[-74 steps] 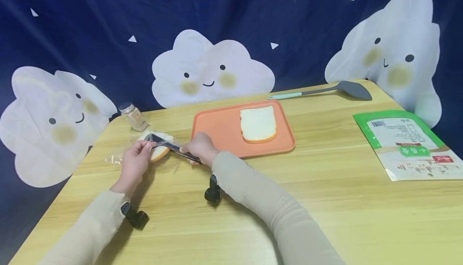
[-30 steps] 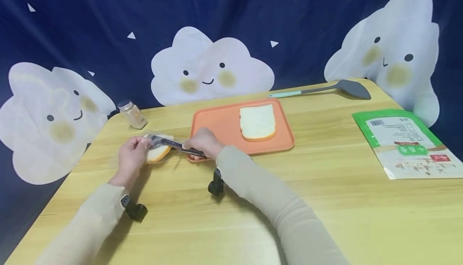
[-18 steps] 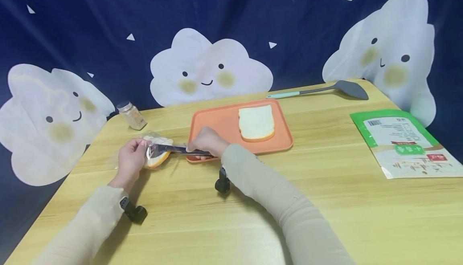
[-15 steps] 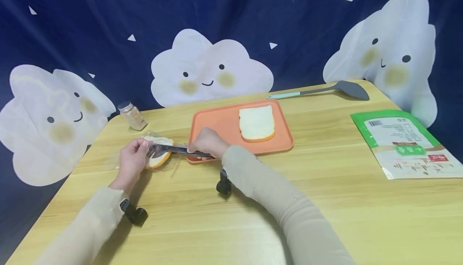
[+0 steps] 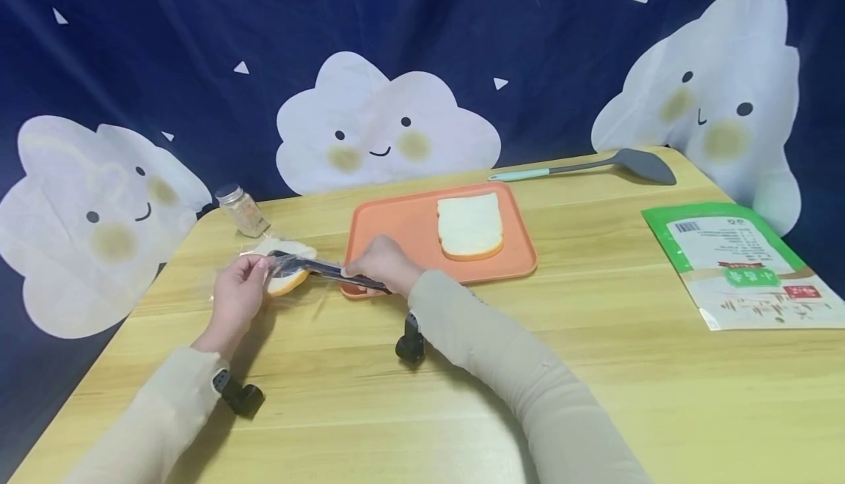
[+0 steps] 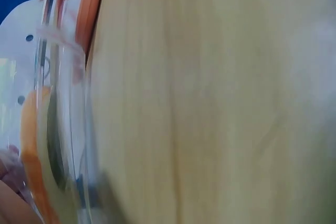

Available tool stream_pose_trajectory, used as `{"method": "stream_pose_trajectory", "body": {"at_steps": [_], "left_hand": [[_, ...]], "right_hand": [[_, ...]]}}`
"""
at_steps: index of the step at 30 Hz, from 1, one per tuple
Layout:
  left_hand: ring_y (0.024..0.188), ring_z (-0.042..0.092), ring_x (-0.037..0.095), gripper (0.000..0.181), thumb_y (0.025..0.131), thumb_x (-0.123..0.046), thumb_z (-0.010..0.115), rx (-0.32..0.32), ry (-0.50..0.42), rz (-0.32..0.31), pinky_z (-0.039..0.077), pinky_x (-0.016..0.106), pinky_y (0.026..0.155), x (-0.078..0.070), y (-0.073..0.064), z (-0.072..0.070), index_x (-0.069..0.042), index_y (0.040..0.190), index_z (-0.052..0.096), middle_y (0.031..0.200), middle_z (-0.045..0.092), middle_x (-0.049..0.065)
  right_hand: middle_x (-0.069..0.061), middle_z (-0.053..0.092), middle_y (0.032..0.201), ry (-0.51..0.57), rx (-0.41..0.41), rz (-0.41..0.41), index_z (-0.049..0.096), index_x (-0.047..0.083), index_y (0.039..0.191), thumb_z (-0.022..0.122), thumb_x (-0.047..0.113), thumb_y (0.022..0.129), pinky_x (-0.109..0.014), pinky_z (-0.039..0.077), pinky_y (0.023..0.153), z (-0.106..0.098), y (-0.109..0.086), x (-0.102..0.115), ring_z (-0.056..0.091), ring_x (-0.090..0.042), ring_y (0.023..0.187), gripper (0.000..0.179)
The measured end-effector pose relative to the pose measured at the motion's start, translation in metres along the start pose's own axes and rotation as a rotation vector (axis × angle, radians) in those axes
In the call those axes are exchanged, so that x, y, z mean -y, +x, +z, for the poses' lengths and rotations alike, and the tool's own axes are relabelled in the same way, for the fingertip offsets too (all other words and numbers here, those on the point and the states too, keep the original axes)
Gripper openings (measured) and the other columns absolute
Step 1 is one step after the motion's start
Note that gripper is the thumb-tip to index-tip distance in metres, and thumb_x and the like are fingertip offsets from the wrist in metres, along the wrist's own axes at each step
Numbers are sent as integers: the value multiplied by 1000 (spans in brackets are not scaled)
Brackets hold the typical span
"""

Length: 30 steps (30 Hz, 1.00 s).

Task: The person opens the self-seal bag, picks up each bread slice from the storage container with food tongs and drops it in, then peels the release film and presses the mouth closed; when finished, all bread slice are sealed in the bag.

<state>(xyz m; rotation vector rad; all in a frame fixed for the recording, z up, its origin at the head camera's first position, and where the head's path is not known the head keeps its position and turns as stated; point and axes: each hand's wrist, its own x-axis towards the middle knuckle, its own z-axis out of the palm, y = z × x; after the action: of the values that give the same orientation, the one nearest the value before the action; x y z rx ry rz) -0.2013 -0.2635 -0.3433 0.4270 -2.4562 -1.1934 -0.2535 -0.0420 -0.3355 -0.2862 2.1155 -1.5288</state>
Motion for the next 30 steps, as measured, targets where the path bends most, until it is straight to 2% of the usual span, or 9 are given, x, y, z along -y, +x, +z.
{"method": "stream_pose_trajectory", "body": {"at_steps": [2, 7, 9, 12, 16, 23, 26, 30], "left_hand": [[86, 50, 15, 23, 96, -16, 49, -14, -38, -13, 39, 23, 74, -3, -1, 1, 2, 97, 63, 102, 65, 17], [85, 49, 13, 22, 95, -12, 48, -72, -128, -18, 39, 20, 74, -8, -5, 8, 6, 95, 61, 102, 64, 20], [82, 48, 12, 22, 95, -12, 49, -87, -128, -21, 39, 16, 70, -8, -6, 11, 5, 95, 61, 99, 64, 20], [79, 48, 11, 22, 96, -13, 49, -94, -123, -38, 38, 13, 65, -8, -7, 12, 4, 96, 62, 98, 64, 19], [83, 48, 12, 22, 96, -14, 49, -80, -124, -60, 38, 15, 67, -6, -5, 11, 4, 97, 62, 100, 64, 18], [93, 47, 17, 22, 96, -15, 47, -97, -168, -147, 38, 22, 77, -5, 2, 6, 4, 98, 58, 103, 58, 15], [95, 46, 16, 23, 96, -15, 46, -105, -211, -186, 38, 21, 78, -6, 2, 6, 5, 100, 57, 104, 57, 13], [94, 45, 13, 21, 96, -15, 45, -119, -298, -208, 38, 19, 77, -9, 3, 10, 4, 99, 56, 104, 56, 10]], "right_hand": [[-9, 61, 56, 1, -13, -10, 66, 2, 64, 66, 18, 84, -31, 50, 49, 2, -1, 1, 50, -15, 42, 26], [-4, 50, 44, -25, -77, -21, 50, 10, 48, 67, 20, 83, -27, 38, 39, 11, -1, 1, 38, -14, 35, 40], [-4, 48, 43, -32, -91, -19, 48, 10, 47, 67, 21, 83, -27, 32, 38, 14, -1, 0, 37, -15, 34, 42], [-6, 50, 43, -39, -91, -20, 50, 9, 48, 66, 23, 84, -27, 30, 36, 18, -2, -1, 40, -17, 35, 42], [-3, 43, 40, -57, -101, -24, 46, 11, 46, 66, 24, 85, -27, 27, 36, 20, -3, -2, 35, -16, 34, 45], [-8, 52, 44, -122, -112, -39, 54, 8, 49, 65, 25, 86, -26, 24, 34, 23, -5, 0, 31, -13, 32, 42], [-12, 57, 48, -139, -121, -53, 61, 4, 54, 65, 24, 86, -25, 26, 34, 25, -5, 1, 39, -15, 33, 38], [-17, 64, 59, -86, -131, -50, 67, -2, 64, 66, 22, 85, -25, 28, 35, 27, -5, 3, 46, -17, 36, 32]]}}
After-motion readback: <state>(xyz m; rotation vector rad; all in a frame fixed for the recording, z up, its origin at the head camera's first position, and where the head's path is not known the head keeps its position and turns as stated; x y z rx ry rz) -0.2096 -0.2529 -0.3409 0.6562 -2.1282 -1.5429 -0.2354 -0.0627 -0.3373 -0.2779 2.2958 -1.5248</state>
